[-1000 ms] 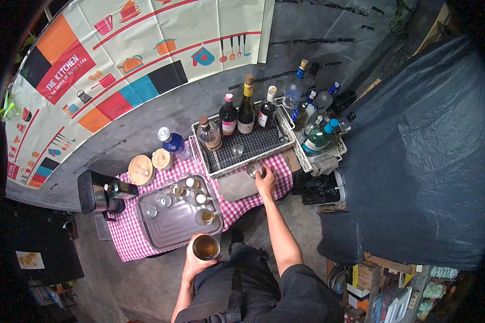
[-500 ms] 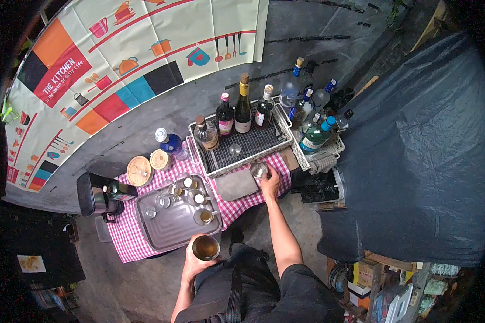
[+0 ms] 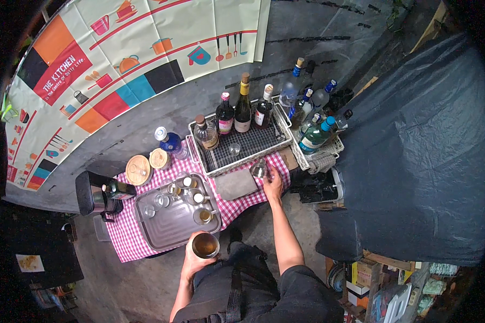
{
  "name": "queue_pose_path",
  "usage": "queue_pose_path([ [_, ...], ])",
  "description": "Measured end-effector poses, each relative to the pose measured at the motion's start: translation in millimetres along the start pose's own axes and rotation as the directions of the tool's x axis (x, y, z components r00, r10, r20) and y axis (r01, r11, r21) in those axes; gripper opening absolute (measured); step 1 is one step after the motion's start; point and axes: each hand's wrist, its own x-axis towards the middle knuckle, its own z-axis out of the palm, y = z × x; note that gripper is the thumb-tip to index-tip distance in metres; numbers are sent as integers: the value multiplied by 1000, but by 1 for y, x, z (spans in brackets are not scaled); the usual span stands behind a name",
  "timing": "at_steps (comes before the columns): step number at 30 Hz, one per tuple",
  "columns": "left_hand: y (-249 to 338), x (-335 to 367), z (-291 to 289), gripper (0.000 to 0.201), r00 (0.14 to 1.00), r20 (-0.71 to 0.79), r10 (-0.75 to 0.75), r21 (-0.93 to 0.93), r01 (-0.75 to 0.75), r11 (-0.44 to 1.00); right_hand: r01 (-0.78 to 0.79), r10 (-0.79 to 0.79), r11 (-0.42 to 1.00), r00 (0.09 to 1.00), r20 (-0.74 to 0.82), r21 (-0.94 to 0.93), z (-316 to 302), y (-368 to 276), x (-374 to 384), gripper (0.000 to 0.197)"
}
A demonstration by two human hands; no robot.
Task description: The person cleans a bottle with a cloth, pours a liquid from a shaker into multiple glasses on a tray, and then refills the shaker from a bottle.
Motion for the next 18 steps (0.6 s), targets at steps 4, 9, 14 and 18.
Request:
queue_pose_path([
  [4, -5, 0, -1, 80, 999, 12, -29, -47, 30, 998, 123, -138, 986, 980, -141, -110, -12, -17, -29, 49],
  [9, -20, -4, -1, 83, 999, 32, -33, -87, 35, 996, -67, -58, 875, 969, 242, 480, -45, -105, -105, 34],
  [14, -13, 4, 1, 82, 999, 47, -17, -88, 21, 996, -225, -525, 713, 457, 718, 664, -81, -188, -162, 110],
  [18, -11, 5, -2, 81, 997, 70, 32, -202, -17, 979, 122, -558, 809, 466, 686, 575, -77, -213, -183, 106],
])
